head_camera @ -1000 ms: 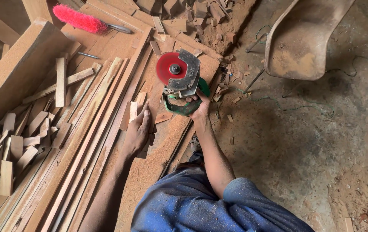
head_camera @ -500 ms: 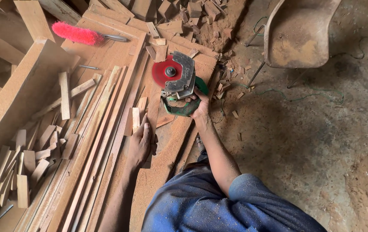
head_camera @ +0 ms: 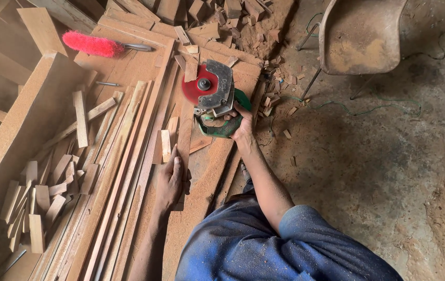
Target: Cutting wood strips with a small circular saw.
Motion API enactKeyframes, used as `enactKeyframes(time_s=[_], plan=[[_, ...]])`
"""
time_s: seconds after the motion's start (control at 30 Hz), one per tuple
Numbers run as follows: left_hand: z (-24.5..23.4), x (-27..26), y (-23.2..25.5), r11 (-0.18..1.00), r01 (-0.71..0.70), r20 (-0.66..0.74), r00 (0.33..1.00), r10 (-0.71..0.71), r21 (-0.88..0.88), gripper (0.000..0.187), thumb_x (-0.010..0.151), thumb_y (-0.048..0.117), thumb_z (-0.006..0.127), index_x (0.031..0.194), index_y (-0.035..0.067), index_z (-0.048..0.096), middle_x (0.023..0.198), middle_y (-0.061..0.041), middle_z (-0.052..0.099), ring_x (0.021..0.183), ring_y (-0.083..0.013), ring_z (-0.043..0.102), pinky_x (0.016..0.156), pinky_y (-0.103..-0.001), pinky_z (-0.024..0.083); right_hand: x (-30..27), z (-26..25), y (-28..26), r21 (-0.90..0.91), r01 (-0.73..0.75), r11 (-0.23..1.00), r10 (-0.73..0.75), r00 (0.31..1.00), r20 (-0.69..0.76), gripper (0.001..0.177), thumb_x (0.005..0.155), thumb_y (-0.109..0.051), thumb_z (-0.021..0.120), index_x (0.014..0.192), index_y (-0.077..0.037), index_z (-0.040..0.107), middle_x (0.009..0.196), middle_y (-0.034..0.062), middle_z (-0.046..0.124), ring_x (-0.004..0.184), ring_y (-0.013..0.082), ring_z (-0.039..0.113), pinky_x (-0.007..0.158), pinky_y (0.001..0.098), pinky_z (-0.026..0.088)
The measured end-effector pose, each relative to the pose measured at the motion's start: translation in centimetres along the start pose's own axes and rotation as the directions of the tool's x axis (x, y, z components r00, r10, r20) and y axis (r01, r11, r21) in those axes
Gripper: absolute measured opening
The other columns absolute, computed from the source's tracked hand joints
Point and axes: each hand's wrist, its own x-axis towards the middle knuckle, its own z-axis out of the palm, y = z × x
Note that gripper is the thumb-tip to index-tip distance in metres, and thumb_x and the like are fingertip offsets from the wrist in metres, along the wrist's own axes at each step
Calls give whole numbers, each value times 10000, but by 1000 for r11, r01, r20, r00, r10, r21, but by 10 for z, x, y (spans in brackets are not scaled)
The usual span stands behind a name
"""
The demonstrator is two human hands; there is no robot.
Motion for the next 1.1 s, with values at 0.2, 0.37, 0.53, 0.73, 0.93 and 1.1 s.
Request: enactKeyframes(time_s=[0.2, 0.37, 0.53, 0.73, 0.93, 1.1], plan=[[-2, -14, -7, 996, 72, 6, 997, -71, -53, 618, 1047, 415, 333, 1609, 160, 298, 614, -36, 517, 446, -130, 542, 392, -296, 495, -2, 6, -1, -2, -8, 1000, 8, 1000, 15, 166, 847, -104, 799, 935, -60, 665, 757, -18, 609, 627, 73, 551, 583, 255, 522], [-21, -31, -85, 982, 168, 18, 986, -168, -88, 602, 1124, 462, 325, 1412, 5, 593, 684, -77, 615, 504, -133, 624, 437, -305, 538, 0, 5, 0, 5, -10, 1000, 10, 1000, 10, 183, 838, -106, 802, 950, -52, 668, 768, -13, 619, 628, 76, 555, 587, 255, 524], [-25, -41, -43, 950, 211, 20, 977, -212, -232, 586, 1014, 491, 302, 1487, 182, 461, 675, -58, 601, 480, -147, 578, 418, -324, 519, 1, 1, 1, 38, -71, 997, 69, 996, 60, 179, 865, -134, 801, 935, -65, 651, 746, -19, 577, 644, 89, 544, 606, 259, 521], [-12, 24, -23, 966, 170, 49, 985, -163, -193, 680, 1049, 565, 275, 928, -3, 628, 637, -90, 618, 474, -174, 604, 405, -337, 518, -3, 7, -1, 24, -42, 999, 41, 998, 37, 171, 864, -130, 794, 938, -60, 657, 732, -17, 569, 635, 97, 538, 607, 269, 524], [-4, 75, 25, 957, 129, 58, 991, -118, -259, 722, 1035, 634, 300, 905, -8, 606, 655, -84, 601, 479, -164, 593, 397, -328, 496, -3, 6, 2, -7, 17, 1000, -17, 1000, 21, 166, 841, -87, 793, 928, -36, 661, 706, -1, 587, 611, 112, 545, 591, 288, 534], [-5, 86, 23, 977, 90, 69, 995, -78, -195, 719, 1035, 630, 285, 981, -13, 603, 666, -62, 597, 491, -151, 603, 408, -313, 505, -8, 12, 3, 36, -21, 999, 21, 1000, 2, 173, 830, -74, 798, 933, -37, 664, 705, -3, 591, 612, 109, 549, 589, 282, 535]])
